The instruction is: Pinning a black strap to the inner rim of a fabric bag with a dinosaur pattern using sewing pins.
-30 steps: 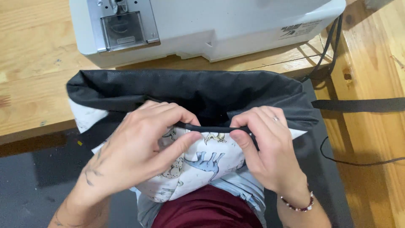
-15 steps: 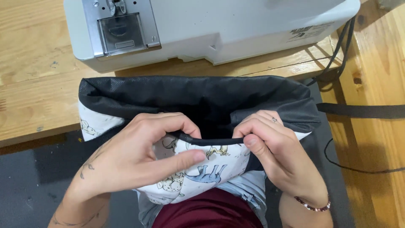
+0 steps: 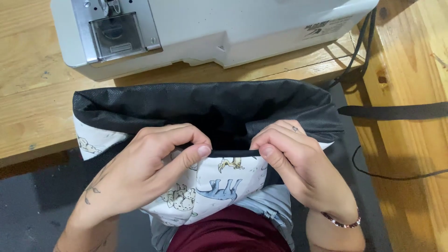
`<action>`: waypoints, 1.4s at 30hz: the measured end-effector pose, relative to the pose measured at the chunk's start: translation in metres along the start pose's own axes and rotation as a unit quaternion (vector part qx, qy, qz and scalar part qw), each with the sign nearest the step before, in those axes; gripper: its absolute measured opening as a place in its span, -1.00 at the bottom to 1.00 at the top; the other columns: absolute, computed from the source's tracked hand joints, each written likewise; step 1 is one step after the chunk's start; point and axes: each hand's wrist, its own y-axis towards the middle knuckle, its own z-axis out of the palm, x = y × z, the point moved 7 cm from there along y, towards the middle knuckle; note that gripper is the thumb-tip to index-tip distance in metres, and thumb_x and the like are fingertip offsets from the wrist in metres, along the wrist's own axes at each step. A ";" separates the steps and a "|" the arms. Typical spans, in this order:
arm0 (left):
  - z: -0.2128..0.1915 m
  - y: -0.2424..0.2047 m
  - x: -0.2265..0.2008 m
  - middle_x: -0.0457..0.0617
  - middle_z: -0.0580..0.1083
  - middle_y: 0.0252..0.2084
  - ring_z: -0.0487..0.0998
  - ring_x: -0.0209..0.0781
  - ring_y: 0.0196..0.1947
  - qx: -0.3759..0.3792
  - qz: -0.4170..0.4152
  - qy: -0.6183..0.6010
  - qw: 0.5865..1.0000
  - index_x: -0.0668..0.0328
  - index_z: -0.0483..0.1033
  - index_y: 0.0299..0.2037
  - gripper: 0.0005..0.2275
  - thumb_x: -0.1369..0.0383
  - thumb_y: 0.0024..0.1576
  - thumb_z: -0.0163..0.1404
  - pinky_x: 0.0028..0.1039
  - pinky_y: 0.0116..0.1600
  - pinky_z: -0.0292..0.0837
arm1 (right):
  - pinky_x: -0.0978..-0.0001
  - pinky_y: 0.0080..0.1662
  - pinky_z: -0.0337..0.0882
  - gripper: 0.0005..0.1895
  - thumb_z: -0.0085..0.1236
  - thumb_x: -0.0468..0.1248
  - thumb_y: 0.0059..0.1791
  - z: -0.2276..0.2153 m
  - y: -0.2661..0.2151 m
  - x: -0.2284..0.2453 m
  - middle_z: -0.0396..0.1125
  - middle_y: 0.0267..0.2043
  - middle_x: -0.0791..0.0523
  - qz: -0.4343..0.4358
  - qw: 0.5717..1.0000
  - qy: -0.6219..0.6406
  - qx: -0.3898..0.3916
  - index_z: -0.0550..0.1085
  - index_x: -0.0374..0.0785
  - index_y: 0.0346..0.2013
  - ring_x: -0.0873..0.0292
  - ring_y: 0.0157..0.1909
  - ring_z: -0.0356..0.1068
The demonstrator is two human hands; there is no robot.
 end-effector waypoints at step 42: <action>-0.008 -0.013 -0.031 0.00 0.49 -0.25 0.51 -0.20 -0.26 -0.119 0.165 -0.013 0.979 0.31 0.46 -0.24 -0.89 0.43 0.25 -0.09 -0.50 -0.13 0.39 | 0.23 0.10 0.28 -0.82 0.10 -0.25 -0.02 -0.014 -0.014 0.021 0.45 -0.22 0.06 -0.028 0.983 -0.077 -0.166 0.52 -0.31 -0.24 0.06 -0.09 0.42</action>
